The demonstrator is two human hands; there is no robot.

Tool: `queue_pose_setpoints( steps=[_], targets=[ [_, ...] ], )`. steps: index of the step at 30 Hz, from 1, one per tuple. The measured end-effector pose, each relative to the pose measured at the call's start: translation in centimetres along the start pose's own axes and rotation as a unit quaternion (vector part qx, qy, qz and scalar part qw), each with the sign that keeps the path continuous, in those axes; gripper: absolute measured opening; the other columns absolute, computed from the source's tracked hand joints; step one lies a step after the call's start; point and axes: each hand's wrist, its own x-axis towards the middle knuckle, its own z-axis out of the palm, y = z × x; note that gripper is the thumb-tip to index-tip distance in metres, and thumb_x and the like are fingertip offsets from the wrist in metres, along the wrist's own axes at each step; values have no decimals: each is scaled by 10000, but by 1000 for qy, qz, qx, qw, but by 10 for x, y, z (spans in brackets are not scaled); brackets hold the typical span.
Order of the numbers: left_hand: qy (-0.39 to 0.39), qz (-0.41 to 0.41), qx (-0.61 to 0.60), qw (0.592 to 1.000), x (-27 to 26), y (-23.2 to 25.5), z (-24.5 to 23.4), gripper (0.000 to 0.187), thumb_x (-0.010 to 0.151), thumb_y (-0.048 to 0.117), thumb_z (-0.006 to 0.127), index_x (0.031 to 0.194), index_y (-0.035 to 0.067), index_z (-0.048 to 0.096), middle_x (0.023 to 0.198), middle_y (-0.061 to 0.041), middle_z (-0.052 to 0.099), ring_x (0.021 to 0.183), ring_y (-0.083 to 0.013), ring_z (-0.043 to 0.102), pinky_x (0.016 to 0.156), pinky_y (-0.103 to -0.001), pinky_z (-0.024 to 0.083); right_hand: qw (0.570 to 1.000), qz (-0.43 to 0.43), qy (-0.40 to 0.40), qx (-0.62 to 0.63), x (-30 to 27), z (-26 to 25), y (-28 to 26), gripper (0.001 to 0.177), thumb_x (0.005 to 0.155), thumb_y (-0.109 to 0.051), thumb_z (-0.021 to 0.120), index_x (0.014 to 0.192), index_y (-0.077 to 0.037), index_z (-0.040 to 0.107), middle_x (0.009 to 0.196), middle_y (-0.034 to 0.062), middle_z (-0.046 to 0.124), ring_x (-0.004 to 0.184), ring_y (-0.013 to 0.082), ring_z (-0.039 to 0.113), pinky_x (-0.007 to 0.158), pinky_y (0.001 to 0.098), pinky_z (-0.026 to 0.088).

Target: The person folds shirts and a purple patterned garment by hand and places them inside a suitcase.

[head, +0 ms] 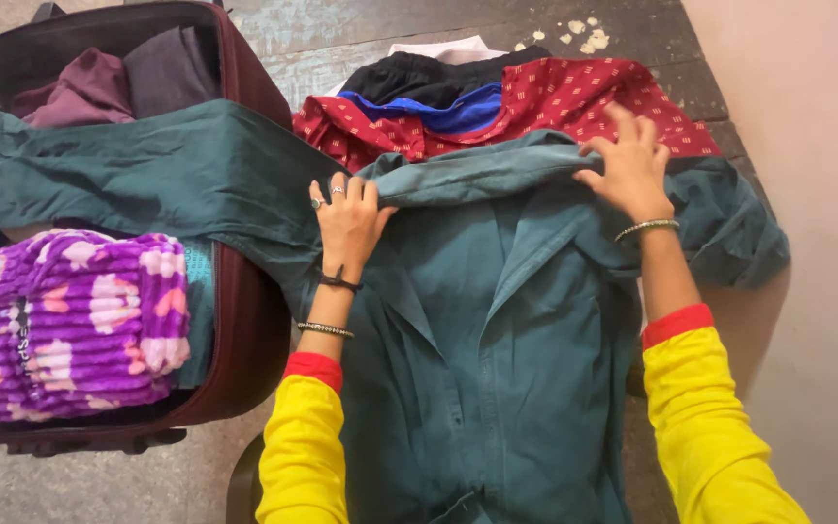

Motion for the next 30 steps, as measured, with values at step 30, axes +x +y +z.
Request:
queue_pose_setpoints(
  steps=[30],
  targets=[
    [-216, -372, -270, 861, 116, -60, 94, 506, 843, 590, 590, 1040, 167, 787, 1040, -207, 736, 1035, -430, 686, 872, -529, 520, 945, 128, -42, 299, 106, 92, 23, 310, 1004, -326, 662, 951, -29, 733, 756, 157, 677, 708, 250, 641, 649, 391, 449]
  ],
)
